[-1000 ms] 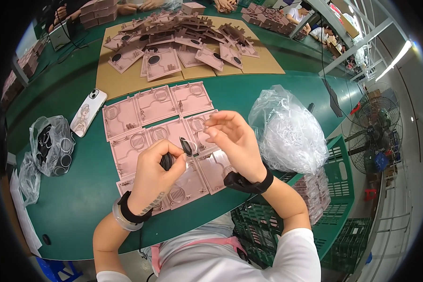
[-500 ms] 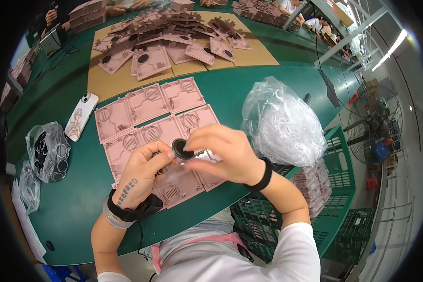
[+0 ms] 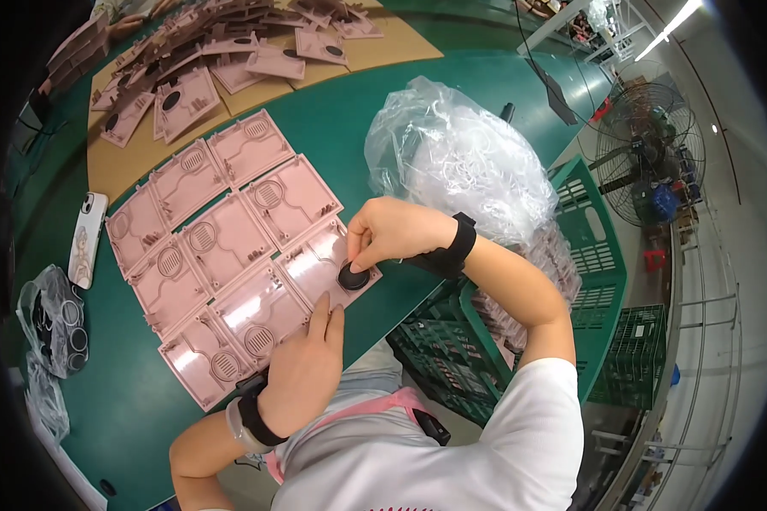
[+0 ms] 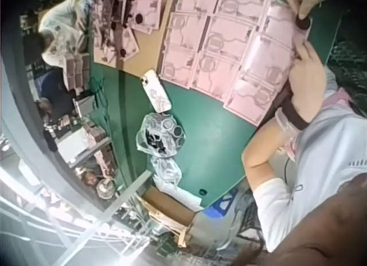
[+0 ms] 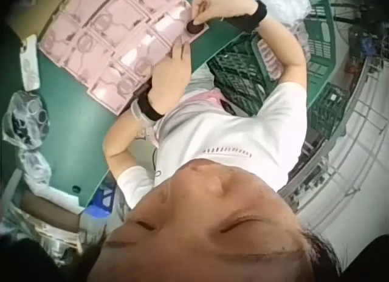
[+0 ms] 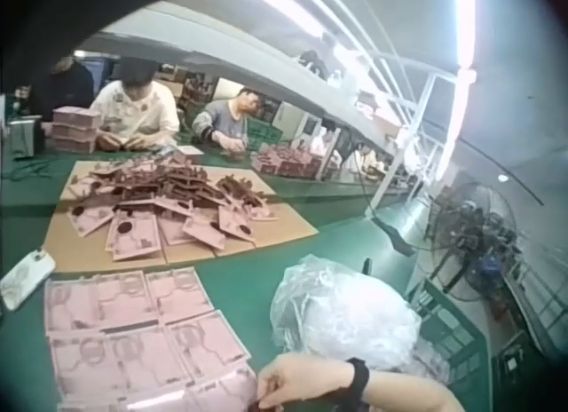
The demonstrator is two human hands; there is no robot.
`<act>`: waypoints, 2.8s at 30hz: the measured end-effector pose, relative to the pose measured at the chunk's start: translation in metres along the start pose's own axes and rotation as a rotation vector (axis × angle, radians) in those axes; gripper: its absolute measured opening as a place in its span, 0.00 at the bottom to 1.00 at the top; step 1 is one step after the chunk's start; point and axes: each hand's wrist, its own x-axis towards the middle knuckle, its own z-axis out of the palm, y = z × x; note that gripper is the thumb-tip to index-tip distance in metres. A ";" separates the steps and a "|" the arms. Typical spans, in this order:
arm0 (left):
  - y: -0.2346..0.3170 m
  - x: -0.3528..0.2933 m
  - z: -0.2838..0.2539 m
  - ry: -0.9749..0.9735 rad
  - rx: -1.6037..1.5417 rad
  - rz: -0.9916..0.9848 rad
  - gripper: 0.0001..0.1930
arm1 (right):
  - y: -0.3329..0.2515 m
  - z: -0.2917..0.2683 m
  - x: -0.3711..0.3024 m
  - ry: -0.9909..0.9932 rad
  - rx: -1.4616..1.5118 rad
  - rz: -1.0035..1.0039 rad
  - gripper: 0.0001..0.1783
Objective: The person picks up speakers from a bag, peels off the adhesive backing, and presses them into the circular recesses of pink plastic panels. They repeat this process until all the panels on the table are filled.
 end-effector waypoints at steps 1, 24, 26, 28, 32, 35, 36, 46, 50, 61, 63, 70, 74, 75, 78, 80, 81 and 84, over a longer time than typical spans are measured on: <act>0.004 0.003 0.003 -0.020 0.058 -0.014 0.24 | 0.004 0.002 0.000 -0.008 0.013 0.004 0.08; 0.012 0.019 0.018 -0.005 0.271 -0.105 0.22 | 0.018 0.014 0.000 0.172 -0.127 -0.015 0.10; 0.012 0.019 0.018 -0.004 0.282 -0.101 0.22 | 0.018 0.015 0.000 0.173 -0.127 -0.013 0.09; 0.012 0.019 0.019 -0.012 0.277 -0.113 0.23 | 0.018 0.016 0.001 0.181 -0.127 -0.011 0.09; 0.017 0.022 0.025 0.007 0.331 -0.132 0.25 | 0.019 0.017 0.001 0.198 -0.141 -0.016 0.09; 0.020 0.023 0.026 0.001 0.385 -0.133 0.26 | 0.019 0.018 0.001 0.212 -0.156 -0.016 0.09; 0.021 0.024 0.026 -0.016 0.410 -0.126 0.27 | 0.018 0.018 0.000 0.220 -0.163 -0.016 0.08; 0.020 0.025 0.030 -0.029 0.459 -0.120 0.27 | 0.019 0.023 -0.006 0.394 -0.267 -0.078 0.10; 0.019 0.026 0.031 -0.027 0.406 -0.129 0.27 | 0.017 0.022 -0.009 0.451 -0.252 -0.013 0.13; 0.015 0.036 0.019 -0.104 0.220 -0.093 0.26 | 0.020 0.020 0.001 0.280 -0.413 0.061 0.15; 0.010 0.040 0.004 -0.015 0.002 -0.058 0.27 | 0.027 0.019 0.002 0.246 -0.440 0.033 0.13; -0.027 0.036 -0.036 0.314 -0.755 -0.040 0.39 | -0.018 0.017 -0.021 0.321 0.190 -0.084 0.08; -0.035 0.022 -0.044 0.346 -0.887 -0.163 0.45 | -0.058 0.029 -0.033 0.125 0.510 -0.111 0.07; -0.036 0.020 -0.044 0.363 -0.903 -0.148 0.45 | -0.066 0.032 -0.032 0.081 0.508 -0.097 0.07; -0.038 0.014 -0.047 0.404 -0.932 -0.118 0.46 | -0.075 0.038 -0.026 0.020 0.499 -0.098 0.07; -0.039 0.009 -0.050 0.411 -0.978 -0.115 0.46 | -0.077 0.042 -0.021 -0.018 0.499 -0.113 0.07; -0.039 0.007 -0.051 0.415 -1.002 -0.115 0.45 | -0.079 0.043 -0.020 -0.021 0.493 -0.116 0.07; -0.046 -0.001 -0.052 0.439 -0.907 -0.070 0.47 | -0.085 0.048 -0.016 -0.028 0.458 -0.130 0.08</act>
